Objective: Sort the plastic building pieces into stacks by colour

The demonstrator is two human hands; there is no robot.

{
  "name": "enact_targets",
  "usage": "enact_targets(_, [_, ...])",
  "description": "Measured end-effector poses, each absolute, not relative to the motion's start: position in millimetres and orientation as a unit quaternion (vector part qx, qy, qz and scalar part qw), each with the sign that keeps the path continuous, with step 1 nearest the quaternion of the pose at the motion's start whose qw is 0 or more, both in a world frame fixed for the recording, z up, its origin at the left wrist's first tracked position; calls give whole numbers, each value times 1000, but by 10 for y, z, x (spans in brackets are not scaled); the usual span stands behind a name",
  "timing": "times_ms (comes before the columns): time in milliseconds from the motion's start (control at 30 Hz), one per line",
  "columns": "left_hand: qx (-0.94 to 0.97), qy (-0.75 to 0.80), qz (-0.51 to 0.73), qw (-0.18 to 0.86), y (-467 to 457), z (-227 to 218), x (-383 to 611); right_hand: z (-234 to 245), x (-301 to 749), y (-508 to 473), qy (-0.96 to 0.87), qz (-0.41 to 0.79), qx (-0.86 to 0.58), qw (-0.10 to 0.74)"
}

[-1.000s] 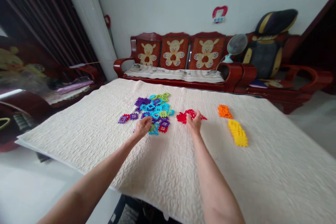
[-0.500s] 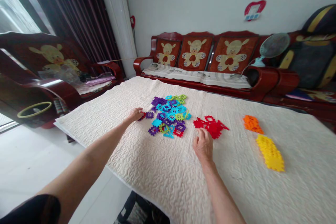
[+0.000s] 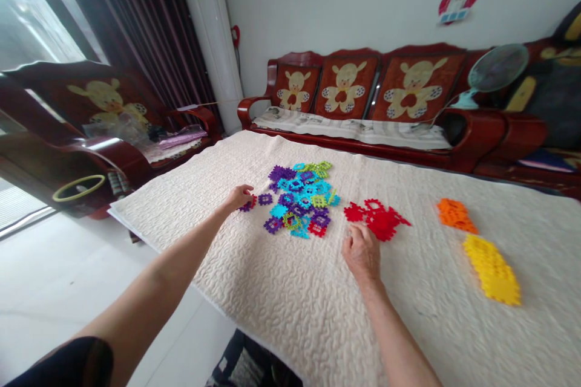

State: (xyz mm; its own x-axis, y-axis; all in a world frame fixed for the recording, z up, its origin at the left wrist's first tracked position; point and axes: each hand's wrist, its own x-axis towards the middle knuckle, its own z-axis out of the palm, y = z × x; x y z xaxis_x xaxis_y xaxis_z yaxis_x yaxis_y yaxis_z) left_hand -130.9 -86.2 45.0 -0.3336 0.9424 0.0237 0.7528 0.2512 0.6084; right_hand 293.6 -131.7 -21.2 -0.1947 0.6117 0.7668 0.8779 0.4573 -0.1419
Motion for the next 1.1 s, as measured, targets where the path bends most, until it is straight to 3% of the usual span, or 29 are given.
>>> enact_targets(333, [495, 760, 376, 193, -964, 487, -1356, -264, 2942, -1296, -746, -156, -504, 407])
enact_targets(567, [446, 766, 459, 58, -949, 610, -1186, -230, 2912, -1321, -741, -104, -526, 404])
enact_targets(767, [576, 656, 393, 288, -969, 497, -752, -166, 2870, -1426, -761, -73, -485, 425])
enact_targets(867, [639, 603, 337, 338, -1076, 445, -670, -141, 2793, -1505, -787, -35, -457, 414])
enact_targets(933, [674, 592, 310, 314, -1174, 427, -655, -123, 2706, -1537, -804, -9, -451, 388])
enact_targets(1100, [734, 616, 248, 140, -1435, 317, -605, -46, 2361, -1529, -774, -10, -555, 306])
